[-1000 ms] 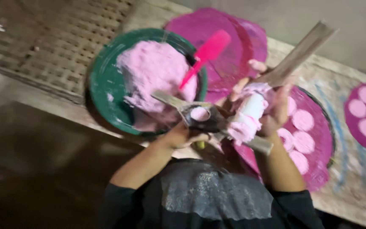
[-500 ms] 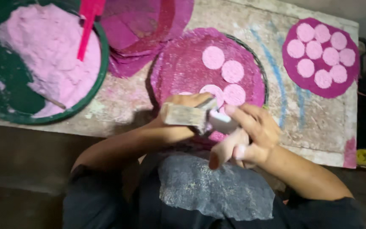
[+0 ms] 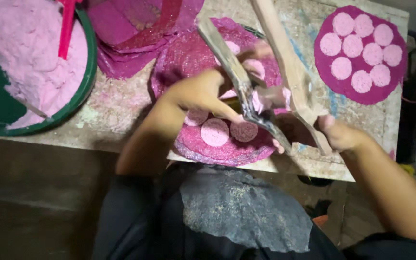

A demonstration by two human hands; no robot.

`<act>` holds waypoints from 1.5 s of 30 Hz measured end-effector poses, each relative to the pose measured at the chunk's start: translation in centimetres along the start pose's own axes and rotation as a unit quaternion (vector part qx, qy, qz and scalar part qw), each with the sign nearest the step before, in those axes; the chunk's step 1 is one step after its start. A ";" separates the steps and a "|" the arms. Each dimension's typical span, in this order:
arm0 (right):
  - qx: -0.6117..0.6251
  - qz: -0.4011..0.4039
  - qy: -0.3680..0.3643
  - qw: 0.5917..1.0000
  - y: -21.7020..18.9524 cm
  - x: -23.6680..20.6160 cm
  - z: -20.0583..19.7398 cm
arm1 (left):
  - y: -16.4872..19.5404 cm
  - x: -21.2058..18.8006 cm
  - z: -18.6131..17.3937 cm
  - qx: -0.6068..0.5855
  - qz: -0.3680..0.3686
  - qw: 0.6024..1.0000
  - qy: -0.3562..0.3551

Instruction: The person scoops pink dough from a green basin into a wooden hand press, then presses the dough through a circular die onto a pink mat to form round discs. The person repeats this cycle, arranging the discs on the mat.

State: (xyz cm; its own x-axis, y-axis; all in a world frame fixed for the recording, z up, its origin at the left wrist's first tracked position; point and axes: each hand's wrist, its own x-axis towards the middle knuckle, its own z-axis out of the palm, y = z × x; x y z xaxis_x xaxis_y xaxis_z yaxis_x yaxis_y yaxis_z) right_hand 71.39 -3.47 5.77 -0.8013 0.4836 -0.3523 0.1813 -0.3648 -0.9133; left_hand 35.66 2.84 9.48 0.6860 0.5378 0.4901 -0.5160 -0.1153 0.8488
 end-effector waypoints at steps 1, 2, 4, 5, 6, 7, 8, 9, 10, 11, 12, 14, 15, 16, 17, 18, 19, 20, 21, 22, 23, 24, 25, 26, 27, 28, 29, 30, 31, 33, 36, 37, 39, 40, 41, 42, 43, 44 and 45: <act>-0.031 0.062 0.048 0.996 1.0 0.1 -0.1 | -0.8 0.0 -0.8 -0.150 0.067 0.986 0.024; -0.061 0.123 0.095 0.986 1.7 0.4 -0.1 | -1.6 0.0 -1.6 -0.295 0.131 0.945 0.047; -0.068 0.216 0.150 0.962 2.1 0.8 0.2 | -4.2 0.2 -2.1 -0.393 0.137 0.908 0.052; -0.047 0.249 0.158 0.954 1.8 0.9 0.2 | -5.6 0.2 -2.2 -0.441 0.142 0.884 0.056; -0.027 0.283 0.165 0.944 1.5 1.2 0.3 | -7.0 0.1 -2.4 -0.442 0.147 0.881 0.076; -0.049 0.269 0.136 0.952 0.9 1.3 0.0 | -8.5 0.1 -2.7 -0.442 0.154 0.878 0.097; -0.070 0.254 0.106 0.959 0.2 1.5 -0.4 | -9.8 -0.1 -2.9 -0.441 0.159 0.875 0.120; -0.091 0.237 0.075 0.964 -0.3 1.7 -0.7 | -11.2 -0.1 -3.0 -0.443 0.172 0.868 0.145; -0.099 0.239 0.093 0.961 -0.6 2.0 -1.0 | -12.4 -0.1 -3.2 -0.444 0.185 0.860 0.169; -0.108 0.240 0.111 0.958 -0.8 2.4 -1.3 | -13.5 -0.1 -3.6 -0.443 0.199 0.852 0.193; -0.118 0.241 0.129 0.955 -0.8 2.8 -1.4 | -14.3 -0.3 -4.2 -0.446 0.196 0.850 0.199; -0.131 0.232 0.148 0.952 -0.1 3.8 -1.1 | -15.5 -0.5 -5.5 -0.453 0.189 0.845 0.211; -0.136 0.227 0.158 0.951 0.3 4.3 -0.7 | -15.8 -0.9 -6.0 -0.461 0.188 0.843 0.203; -0.163 0.243 0.167 0.942 0.8 4.8 -0.3 | -16.0 -1.3 -6.4 -0.470 0.188 0.840 0.195; -0.191 0.257 0.174 0.931 1.1 5.2 0.1 | -16.1 -1.5 -6.7 -0.477 0.189 0.838 0.186; -0.219 0.270 0.179 0.920 1.3 5.5 0.5 | -16.1 -1.7 -6.8 -0.480 0.188 0.837 0.185; -0.181 0.252 0.179 0.934 1.3 5.6 0.8 | -16.1 -1.9 -6.7 -0.482 0.185 0.836 0.186; -0.143 0.233 0.179 0.945 1.1 5.7 1.1 | -16.1 -2.0 -6.6 -0.484 0.183 0.835 0.186; -0.105 0.214 0.179 0.955 0.8 5.6 1.2 | -16.1 -2.0 -6.3 -0.486 0.183 0.833 0.192; -0.118 0.222 0.184 0.950 0.5 5.5 1.2 | -16.0 -1.8 -6.1 -0.488 0.183 0.830 0.198; -0.131 0.230 0.189 0.946 0.2 5.3 1.2 | -15.9 -1.6 -5.9 -0.490 0.183 0.827 0.204; -0.145 0.239 0.194 0.940 0.0 5.2 1.1 | -15.8 -1.3 -5.8 -0.486 0.191 0.831 0.191; -0.152 0.223 0.200 0.942 0.0 5.2 1.0 | -15.7 -0.9 -5.9 -0.480 0.200 0.836 0.177; -0.159 0.208 0.206 0.943 0.2 5.2 0.9 | -15.5 -0.5 -6.1 -0.475 0.208 0.840 0.162; -0.164 0.192 0.213 0.944 0.5 5.2 0.8 | -15.3 -0.3 -6.3 -0.473 0.206 0.842 0.158; -0.163 0.179 0.221 0.945 1.0 5.3 0.7 | -15.1 0.0 -6.7 -0.471 0.204 0.844 0.154; -0.162 0.165 0.229 0.946 1.6 5.5 0.7 | -14.9 0.3 -7.1 -0.467 0.202 0.848 0.149; -0.161 0.149 0.236 0.947 2.3 5.5 0.6 | -14.8 0.4 -7.4 -0.439 0.199 0.861 0.163; -0.162 0.131 0.227 0.951 2.8 5.4 0.4 | -14.7 0.5 -7.8 -0.410 0.195 0.873 0.178; -0.159 0.097 0.209 0.960 3.7 5.0 0.0 | -14.9 0.0 -7.9 -0.343 0.122 0.904 0.225; -0.120 0.181 0.249 0.944 4.3 4.3 -0.5 | -16.1 -2.3 -7.3 -0.126 -0.191 0.915 0.333; -0.126 0.125 0.233 0.956 4.5 4.2 -0.6 | -16.8 -3.6 -6.7 0.017 -0.358 0.861 0.361; -0.131 0.018 0.202 0.971 5.1 4.5 -0.5 | -17.9 -6.5 -5.5 -0.054 -0.395 0.858 0.324; -0.105 0.012 0.212 0.972 5.5 4.8 -0.3 | -18.5 -7.8 -5.0 -0.035 -0.385 0.862 0.327; -0.079 0.005 0.221 0.972 6.0 5.2 -0.1 | -18.9 -8.8 -4.6 -0.015 -0.374 0.867 0.329; -0.055 -0.003 0.231 0.971 6.5 5.6 0.0 | -18.8 -9.6 -4.1 0.007 -0.361 0.871 0.332; -0.060 0.004 0.248 0.967 7.0 5.9 0.2 | -18.8 -10.3 -3.6 0.096 -0.298 0.894 0.322; -0.066 0.010 0.265 0.962 7.5 6.1 0.2 | -18.7 -10.9 -3.1 0.184 -0.230 0.906 0.305; -0.072 0.017 0.283 0.956 7.9 6.2 0.3 | -18.2 -11.3 -2.4 0.269 -0.158 0.907 0.283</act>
State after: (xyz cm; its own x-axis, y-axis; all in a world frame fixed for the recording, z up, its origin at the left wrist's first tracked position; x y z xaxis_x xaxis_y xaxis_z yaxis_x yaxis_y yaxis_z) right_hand 67.65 -3.55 -3.55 -0.3644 0.8410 -0.3999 0.3121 -0.2944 -0.9033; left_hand 36.07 0.89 -12.02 0.3053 0.9396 0.1546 0.0892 -0.1898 0.9778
